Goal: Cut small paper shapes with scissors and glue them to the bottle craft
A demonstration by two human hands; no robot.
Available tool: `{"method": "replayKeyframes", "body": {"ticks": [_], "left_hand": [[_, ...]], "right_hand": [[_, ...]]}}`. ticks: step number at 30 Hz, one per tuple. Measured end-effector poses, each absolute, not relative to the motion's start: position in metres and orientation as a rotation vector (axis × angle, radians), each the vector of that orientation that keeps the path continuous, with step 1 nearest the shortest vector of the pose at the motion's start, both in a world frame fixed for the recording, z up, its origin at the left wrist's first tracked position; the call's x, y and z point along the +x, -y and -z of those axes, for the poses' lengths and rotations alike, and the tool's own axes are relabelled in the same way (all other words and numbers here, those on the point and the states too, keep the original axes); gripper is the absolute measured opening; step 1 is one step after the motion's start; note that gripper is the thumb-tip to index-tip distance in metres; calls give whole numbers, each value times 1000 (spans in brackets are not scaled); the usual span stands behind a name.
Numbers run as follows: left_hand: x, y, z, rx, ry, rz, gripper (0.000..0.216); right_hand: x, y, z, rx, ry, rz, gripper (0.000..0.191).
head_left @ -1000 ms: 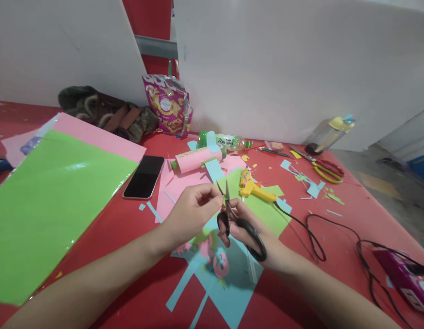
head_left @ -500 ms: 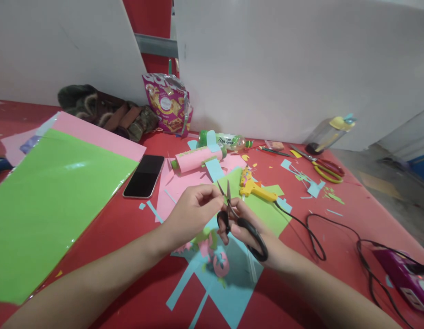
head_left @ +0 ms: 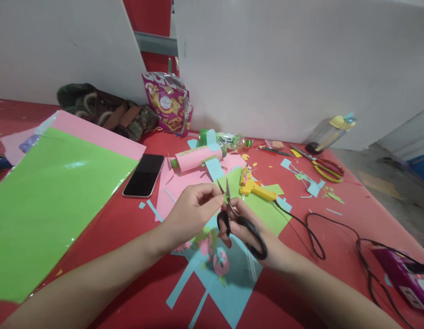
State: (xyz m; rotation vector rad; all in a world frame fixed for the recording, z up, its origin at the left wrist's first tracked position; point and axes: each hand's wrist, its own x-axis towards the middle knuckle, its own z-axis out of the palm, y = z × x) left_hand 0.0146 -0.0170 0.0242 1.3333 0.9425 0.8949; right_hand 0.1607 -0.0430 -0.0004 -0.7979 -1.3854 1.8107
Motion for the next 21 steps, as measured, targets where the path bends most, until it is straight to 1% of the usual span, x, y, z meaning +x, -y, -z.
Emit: {"method": "replayKeyframes", "body": {"ticks": [21], "left_hand": [[17,22,-21,1331,-994,-891,19]], "right_hand": [[158,47,-4,-912,1347,-1760,39]]}}
